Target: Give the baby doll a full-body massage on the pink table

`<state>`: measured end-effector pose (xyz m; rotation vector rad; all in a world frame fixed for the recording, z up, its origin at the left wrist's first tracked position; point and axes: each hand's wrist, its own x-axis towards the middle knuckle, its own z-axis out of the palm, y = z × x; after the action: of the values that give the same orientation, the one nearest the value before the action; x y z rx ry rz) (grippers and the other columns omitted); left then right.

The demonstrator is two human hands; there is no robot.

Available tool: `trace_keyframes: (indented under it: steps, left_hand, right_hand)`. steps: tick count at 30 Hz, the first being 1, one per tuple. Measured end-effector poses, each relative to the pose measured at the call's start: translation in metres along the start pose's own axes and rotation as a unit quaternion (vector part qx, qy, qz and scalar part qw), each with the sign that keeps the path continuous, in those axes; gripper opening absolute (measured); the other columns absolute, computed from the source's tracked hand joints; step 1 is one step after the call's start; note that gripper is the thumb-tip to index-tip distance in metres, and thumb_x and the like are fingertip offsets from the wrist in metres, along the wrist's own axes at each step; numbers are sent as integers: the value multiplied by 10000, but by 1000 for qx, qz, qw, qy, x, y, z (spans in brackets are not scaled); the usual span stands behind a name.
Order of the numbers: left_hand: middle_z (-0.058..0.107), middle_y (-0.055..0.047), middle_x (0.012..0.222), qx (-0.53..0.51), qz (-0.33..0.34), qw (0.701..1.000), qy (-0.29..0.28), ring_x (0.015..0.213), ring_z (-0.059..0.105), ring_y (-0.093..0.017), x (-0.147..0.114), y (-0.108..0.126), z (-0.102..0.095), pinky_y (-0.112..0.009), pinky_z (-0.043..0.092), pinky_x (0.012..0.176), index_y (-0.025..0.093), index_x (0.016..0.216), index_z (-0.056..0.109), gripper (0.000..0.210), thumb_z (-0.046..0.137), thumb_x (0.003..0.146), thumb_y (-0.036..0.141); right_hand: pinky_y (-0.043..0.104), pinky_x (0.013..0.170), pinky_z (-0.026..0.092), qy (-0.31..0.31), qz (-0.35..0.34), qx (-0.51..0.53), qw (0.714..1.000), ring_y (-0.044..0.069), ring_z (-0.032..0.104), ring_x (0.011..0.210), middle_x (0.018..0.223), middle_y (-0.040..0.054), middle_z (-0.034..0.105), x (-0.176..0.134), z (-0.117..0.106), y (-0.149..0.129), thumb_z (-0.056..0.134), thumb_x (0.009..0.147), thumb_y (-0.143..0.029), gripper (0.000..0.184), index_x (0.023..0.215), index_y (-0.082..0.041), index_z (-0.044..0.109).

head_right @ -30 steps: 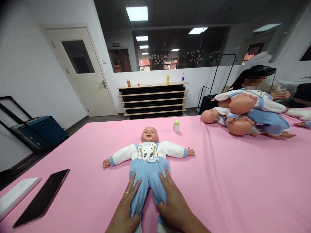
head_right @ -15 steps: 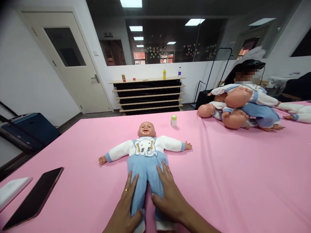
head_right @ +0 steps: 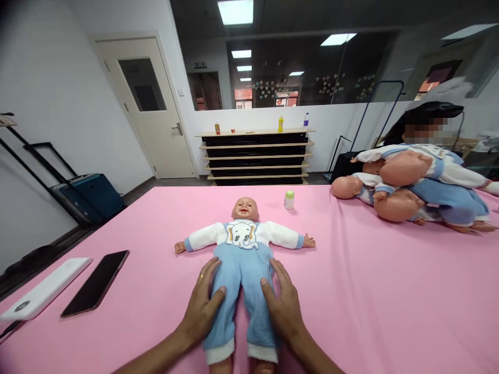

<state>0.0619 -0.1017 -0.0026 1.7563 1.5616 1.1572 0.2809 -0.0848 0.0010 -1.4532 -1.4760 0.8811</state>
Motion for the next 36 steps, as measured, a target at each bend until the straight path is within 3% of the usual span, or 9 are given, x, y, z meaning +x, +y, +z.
trace_keyframes:
  steps: [6,12,16,21,25,28,36]
  left_hand:
    - [391,-109,1484,-42,39,996,65,1409,319,-250,65,22,-11,-457,254,1172,191,1410,411,522,481,906,309]
    - [493,-95,1400,-99,62,984,132,1328,428,-234,156,13,-10,-420,322,1126,201,1324,505,428,489,908,302]
    - [575,-104,1323,-151,42,981,112,1255,503,-237,226,-6,8,-398,381,1070,178,1237,588,382,519,884,306]
    - [668,-117,1188,-227,44,972,49,1135,591,-226,295,-29,36,-377,415,1032,134,1075,692,317,536,857,303]
    - [685,-120,1159,-257,45,965,-17,1117,605,-230,316,-50,52,-376,425,1024,124,1061,709,332,555,849,329]
    - [664,-95,1210,-244,67,967,-14,1150,582,-229,318,-63,59,-364,405,1041,159,1126,691,346,604,819,291]
    - [655,-78,1158,-336,11,940,-57,1042,594,-229,323,-79,59,-349,440,952,175,1138,657,391,639,798,367]
  right_hand:
    - [486,1146,345,16,-29,9,999,278,402,1375,1485,57,434,17,-17,-17,545,875,-512,622,1427,-249,429]
    - [500,1076,411,89,-57,20,994,297,514,1273,1393,81,535,81,-22,-29,565,866,-484,559,1367,-242,511]
    - [469,1054,431,113,-102,48,987,281,526,1255,1362,102,561,148,-2,-34,591,847,-423,514,1307,-197,567]
    - [423,1042,435,118,-117,164,972,242,583,1177,1259,135,632,248,43,-34,607,818,-380,482,1229,-128,615]
    - [407,1011,449,101,-81,192,973,241,617,1103,1151,120,688,298,80,-15,612,797,-387,428,1114,-109,682]
    - [404,991,458,67,-94,196,974,249,624,1074,1104,92,708,311,95,5,623,791,-391,392,1073,-132,707]
    - [400,1074,398,-48,-121,221,967,256,539,1225,1290,31,622,313,89,22,668,790,-387,457,1221,-237,646]
